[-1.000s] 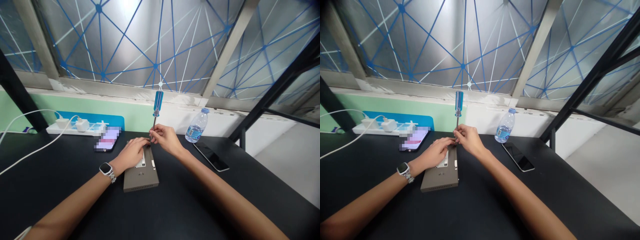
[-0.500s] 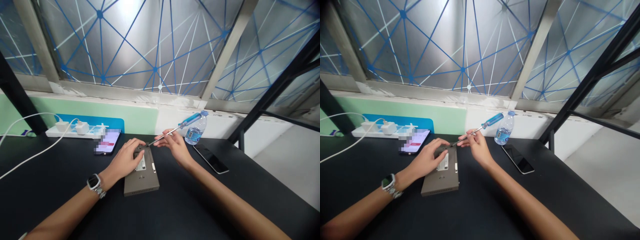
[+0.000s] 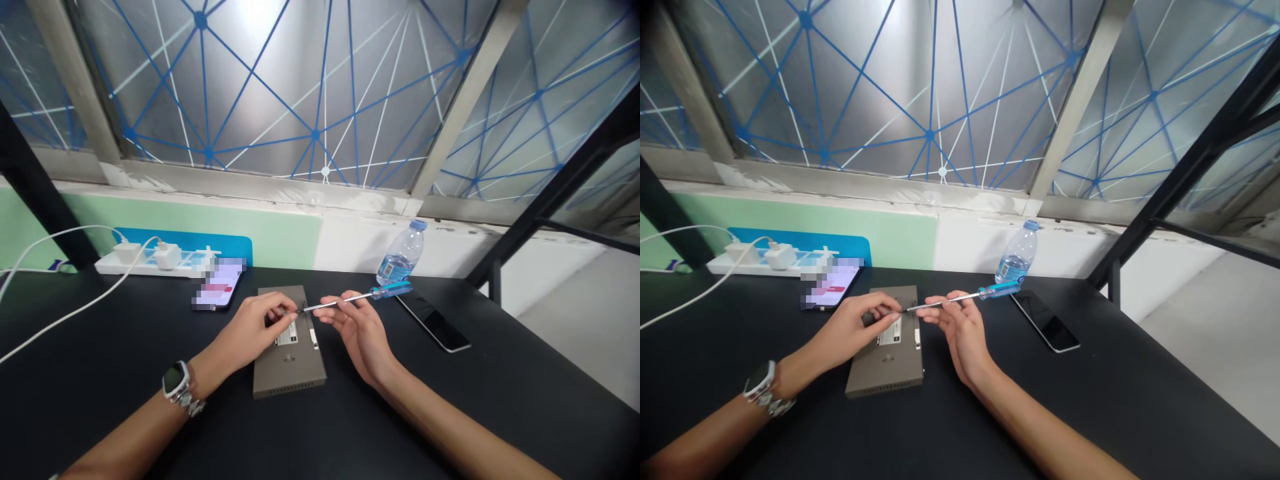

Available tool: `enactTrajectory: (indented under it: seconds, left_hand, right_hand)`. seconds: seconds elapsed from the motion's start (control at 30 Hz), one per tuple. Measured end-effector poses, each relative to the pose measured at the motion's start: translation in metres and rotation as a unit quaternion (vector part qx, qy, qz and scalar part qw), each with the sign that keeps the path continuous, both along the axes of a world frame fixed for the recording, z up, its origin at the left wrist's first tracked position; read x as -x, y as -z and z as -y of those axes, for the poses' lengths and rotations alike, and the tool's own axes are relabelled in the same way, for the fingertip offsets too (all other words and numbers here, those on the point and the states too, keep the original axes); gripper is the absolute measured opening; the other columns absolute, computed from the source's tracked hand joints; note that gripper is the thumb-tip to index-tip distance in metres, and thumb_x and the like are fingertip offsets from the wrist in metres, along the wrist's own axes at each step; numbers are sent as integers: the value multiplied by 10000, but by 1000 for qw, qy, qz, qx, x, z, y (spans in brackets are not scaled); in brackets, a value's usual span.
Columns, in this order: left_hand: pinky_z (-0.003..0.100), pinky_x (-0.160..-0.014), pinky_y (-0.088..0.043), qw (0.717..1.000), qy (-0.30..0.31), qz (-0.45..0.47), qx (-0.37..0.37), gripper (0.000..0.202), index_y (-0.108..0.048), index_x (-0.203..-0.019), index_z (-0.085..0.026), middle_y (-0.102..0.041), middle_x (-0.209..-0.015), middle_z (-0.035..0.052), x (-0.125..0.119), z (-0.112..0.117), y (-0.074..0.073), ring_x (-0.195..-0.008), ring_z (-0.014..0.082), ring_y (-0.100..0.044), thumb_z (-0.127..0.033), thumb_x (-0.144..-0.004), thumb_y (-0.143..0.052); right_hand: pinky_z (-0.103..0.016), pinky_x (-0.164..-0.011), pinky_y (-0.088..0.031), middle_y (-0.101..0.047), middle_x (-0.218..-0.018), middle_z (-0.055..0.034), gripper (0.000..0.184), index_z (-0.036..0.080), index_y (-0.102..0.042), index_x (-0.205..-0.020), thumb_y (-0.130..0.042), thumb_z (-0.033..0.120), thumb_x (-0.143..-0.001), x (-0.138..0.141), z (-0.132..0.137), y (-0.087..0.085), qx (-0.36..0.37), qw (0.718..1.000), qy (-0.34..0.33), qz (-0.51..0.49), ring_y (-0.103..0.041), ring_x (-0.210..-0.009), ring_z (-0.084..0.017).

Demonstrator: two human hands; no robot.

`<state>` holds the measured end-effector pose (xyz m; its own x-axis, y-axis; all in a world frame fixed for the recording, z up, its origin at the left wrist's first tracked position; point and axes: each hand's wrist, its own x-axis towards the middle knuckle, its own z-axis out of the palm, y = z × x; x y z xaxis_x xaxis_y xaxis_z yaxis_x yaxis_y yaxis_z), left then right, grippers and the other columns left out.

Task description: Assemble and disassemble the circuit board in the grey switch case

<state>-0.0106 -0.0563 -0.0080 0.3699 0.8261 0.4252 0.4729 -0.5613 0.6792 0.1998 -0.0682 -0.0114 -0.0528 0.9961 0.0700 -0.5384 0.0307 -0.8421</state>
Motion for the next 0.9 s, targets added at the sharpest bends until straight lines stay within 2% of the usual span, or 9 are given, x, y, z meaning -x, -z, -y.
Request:
enactTrajectory:
  seconds: [0.2, 0.4, 0.53, 0.7, 0.9]
  left_hand:
    - [282, -636, -480, 1000, -2, 15, -27, 132, -688, -926, -208, -681, -787, 5, -3, 2, 4, -705, 140, -621, -258, -931, -566]
    - [283, -693, -490, 996, -41, 50, -55, 69, -665, -913, -210, -662, -845, 2, -7, 6, 4, -747, 131, -613, -244, -919, -606]
    - [285, -700, -488, 996, -8, 58, -72, 89, -640, -884, -203, -643, -847, 11, -8, 8, 1, -762, 136, -602, -241, -937, -580]
    - [286, -732, -484, 995, 27, 23, -92, 93, -597, -963, -200, -631, -903, 26, -3, 8, -1, -802, 136, -599, -220, -973, -507]
    - [319, -788, -473, 991, 42, -33, -119, 116, -529, -1041, -197, -620, -955, 47, 0, 11, -3, -870, 159, -601, -201, -1005, -418]
  right_hand:
    - [-407, -831, -517, -747, -917, -50, 253, 240, -495, -874, -727, 264, -777, 0, 0, 3, 7, 1000, 0, -5, -739, -815, -247]
    - [-380, -835, -518, -747, -944, -65, 225, 233, -499, -877, -704, 219, -785, 0, 0, 3, 27, 999, -6, -36, -738, -862, -244]
    - [-370, -837, -524, -745, -917, -53, 199, 232, -513, -853, -692, 194, -776, -1, -1, 4, 58, 996, -14, -59, -736, -841, -227]
    - [-366, -848, -530, -745, -917, -54, 151, 225, -539, -808, -680, 183, -776, -2, -3, 6, 86, 993, -34, -74, -731, -848, -216]
    - [-306, -797, -535, -756, -1008, -87, 145, 195, -595, -881, -714, 224, -803, 0, 0, 5, 88, 993, -49, -66, -737, -860, -194]
